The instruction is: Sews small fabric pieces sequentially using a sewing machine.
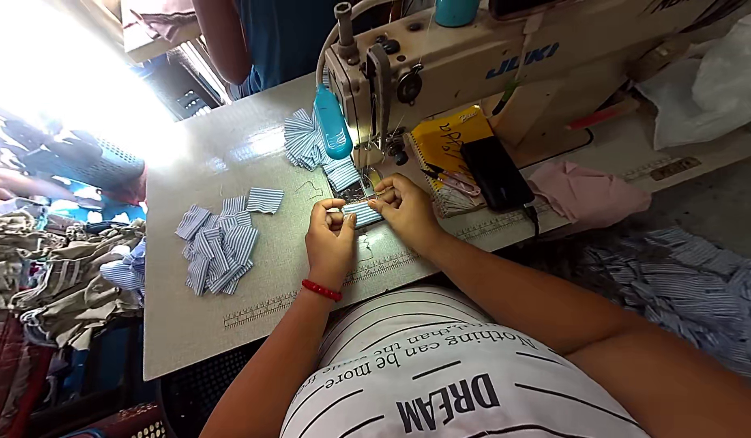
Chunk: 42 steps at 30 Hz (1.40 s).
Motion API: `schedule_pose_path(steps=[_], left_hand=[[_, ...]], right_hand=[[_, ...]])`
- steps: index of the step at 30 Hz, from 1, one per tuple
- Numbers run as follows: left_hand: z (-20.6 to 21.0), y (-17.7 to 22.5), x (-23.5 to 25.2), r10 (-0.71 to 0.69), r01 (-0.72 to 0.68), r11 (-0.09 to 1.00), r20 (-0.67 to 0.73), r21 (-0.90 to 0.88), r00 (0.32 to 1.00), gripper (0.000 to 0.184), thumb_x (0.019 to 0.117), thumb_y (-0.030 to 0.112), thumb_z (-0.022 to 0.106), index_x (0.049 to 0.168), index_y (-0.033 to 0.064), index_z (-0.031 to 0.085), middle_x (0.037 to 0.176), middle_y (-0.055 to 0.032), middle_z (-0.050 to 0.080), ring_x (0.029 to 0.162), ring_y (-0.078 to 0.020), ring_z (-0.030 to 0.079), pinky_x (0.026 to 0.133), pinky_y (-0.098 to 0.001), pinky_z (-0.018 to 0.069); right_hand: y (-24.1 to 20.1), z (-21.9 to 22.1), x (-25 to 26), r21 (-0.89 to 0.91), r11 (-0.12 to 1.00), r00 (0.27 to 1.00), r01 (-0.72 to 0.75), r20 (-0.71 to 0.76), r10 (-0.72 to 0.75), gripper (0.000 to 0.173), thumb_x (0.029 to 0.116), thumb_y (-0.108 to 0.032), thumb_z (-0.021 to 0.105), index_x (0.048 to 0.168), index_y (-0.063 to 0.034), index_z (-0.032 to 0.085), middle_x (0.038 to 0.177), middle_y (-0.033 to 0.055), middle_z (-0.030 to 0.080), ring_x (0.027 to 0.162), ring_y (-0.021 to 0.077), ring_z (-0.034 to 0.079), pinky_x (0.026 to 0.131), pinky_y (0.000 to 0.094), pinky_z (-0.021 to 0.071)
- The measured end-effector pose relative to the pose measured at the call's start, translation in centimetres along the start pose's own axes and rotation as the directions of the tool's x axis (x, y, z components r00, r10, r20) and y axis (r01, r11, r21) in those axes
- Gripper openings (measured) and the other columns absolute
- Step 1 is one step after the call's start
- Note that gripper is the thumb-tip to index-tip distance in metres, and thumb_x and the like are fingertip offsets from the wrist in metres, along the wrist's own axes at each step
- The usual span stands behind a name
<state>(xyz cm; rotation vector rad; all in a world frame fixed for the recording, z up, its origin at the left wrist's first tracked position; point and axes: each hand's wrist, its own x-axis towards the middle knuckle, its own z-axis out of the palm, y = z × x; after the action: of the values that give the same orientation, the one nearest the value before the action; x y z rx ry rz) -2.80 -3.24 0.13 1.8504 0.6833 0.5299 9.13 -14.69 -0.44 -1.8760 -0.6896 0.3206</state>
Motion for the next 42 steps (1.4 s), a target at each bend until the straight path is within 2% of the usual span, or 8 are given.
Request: schedule_pose_path(steps=[4,8,10,14,17,24,37,42], left_hand=[[0.2,-0.5,1.5,0.119,-0.143,0.877,0.081,0.459,0.990,0.028,0.1009,0.013,0.062,0.127,0.0053,0.056,0.083,-0.0084,0.064,0.069,-0.0206,0.063,0.066,-0.0396,0.0549],[0.7,-1.3,2.5,0.305,-0.320,0.670,0.144,0.670,0.941,0.025,0.0961,0.013,0.064,0.119,0.0019,0.066,0.110,-0.0188,0.066,0.107,-0.0391,0.063,0.094,-0.0553,0.0499],[0.7,-1.5,2.6,0.375,-0.394,0.638,0.180,0.662,0.909,0.021,0.0952,0.012,0.066,0.115,0.0055,0.070,0.126,-0.0180,0.063,0.118,-0.0393,0.058,0.097,-0.0549,0.0472],[0.7,-2.3,2.6,0.449,-0.547,0.563,0.326,0.620,0.832,0.024,0.0974,0.006,0.059,0.113,0.0097,0.078,0.118,-0.0116,0.073,0.116,-0.0336,0.065,0.096,-0.0556,0.0489],[0.7,-2.3,2.6,0.430,-0.551,0.560,0.352,0.618,0.832,0.028,0.0973,0.004,0.058,0.118,0.0100,0.077,0.118,-0.0120,0.073,0.113,-0.0332,0.066,0.096,-0.0559,0.0485],[0.8,-2.3,3.5,0.379,-0.522,0.585,0.360,0.621,0.853,0.033,0.0965,0.007,0.058,0.125,0.0114,0.074,0.121,-0.0117,0.070,0.113,-0.0329,0.064,0.095,-0.0564,0.0466],[0.5,-2.3,5.7,0.368,-0.521,0.589,0.369,0.618,0.854,0.037,0.0965,0.008,0.052,0.125,0.0140,0.075,0.119,-0.0106,0.070,0.111,-0.0326,0.062,0.093,-0.0579,0.0420],[0.3,-2.4,5.8,0.373,-0.537,0.567,0.386,0.625,0.844,0.039,0.0992,0.015,0.046,0.127,0.0139,0.074,0.121,-0.0098,0.069,0.112,-0.0310,0.061,0.094,-0.0564,0.0407]], right_hand=[[-0.1,0.7,1.4,-0.231,0.973,1.000,0.010,0.012,-0.007,0.025,0.0958,-0.017,0.073,0.115,-0.0034,0.065,0.084,0.0095,0.069,0.080,0.0260,0.067,0.078,0.0473,0.0554],[0.1,1.2,2.2,-0.347,0.936,0.999,0.050,0.026,-0.044,0.024,0.0949,-0.017,0.073,0.110,-0.0008,0.066,0.088,0.0134,0.070,0.092,0.0323,0.069,0.088,0.0510,0.0541],[0.2,1.3,2.4,-0.384,0.921,0.998,0.069,0.041,-0.057,0.024,0.0940,-0.018,0.074,0.108,0.0006,0.066,0.090,0.0156,0.069,0.096,0.0352,0.068,0.093,0.0527,0.0526],[0.7,0.9,1.9,-0.330,0.935,0.990,0.131,0.000,-0.139,0.017,0.0957,-0.014,0.070,0.105,0.0009,0.067,0.096,0.0172,0.069,0.095,0.0335,0.068,0.089,0.0505,0.0548],[0.6,-0.2,-0.3,-0.383,0.888,0.965,0.255,0.036,-0.262,0.017,0.0969,-0.014,0.067,0.110,-0.0072,0.076,0.117,0.0141,0.068,0.110,0.0345,0.062,0.093,0.0527,0.0508],[1.5,-0.9,-1.6,-0.646,0.715,0.962,0.268,0.226,-0.157,0.043,0.1027,-0.043,0.053,0.140,-0.0265,0.065,0.154,0.0105,0.052,0.151,0.0415,0.031,0.118,0.0728,0.0152],[0.6,-0.3,-0.7,-0.703,0.685,0.969,0.192,0.245,-0.021,0.056,0.1050,-0.053,0.043,0.155,-0.0275,0.049,0.165,0.0133,0.037,0.158,0.0412,0.014,0.119,0.0753,0.0018],[1.3,-0.3,-1.0,-0.678,0.681,0.959,0.278,0.231,-0.162,0.046,0.1044,-0.047,0.048,0.141,-0.0256,0.065,0.157,0.0117,0.048,0.154,0.0414,0.024,0.119,0.0757,0.0058]])
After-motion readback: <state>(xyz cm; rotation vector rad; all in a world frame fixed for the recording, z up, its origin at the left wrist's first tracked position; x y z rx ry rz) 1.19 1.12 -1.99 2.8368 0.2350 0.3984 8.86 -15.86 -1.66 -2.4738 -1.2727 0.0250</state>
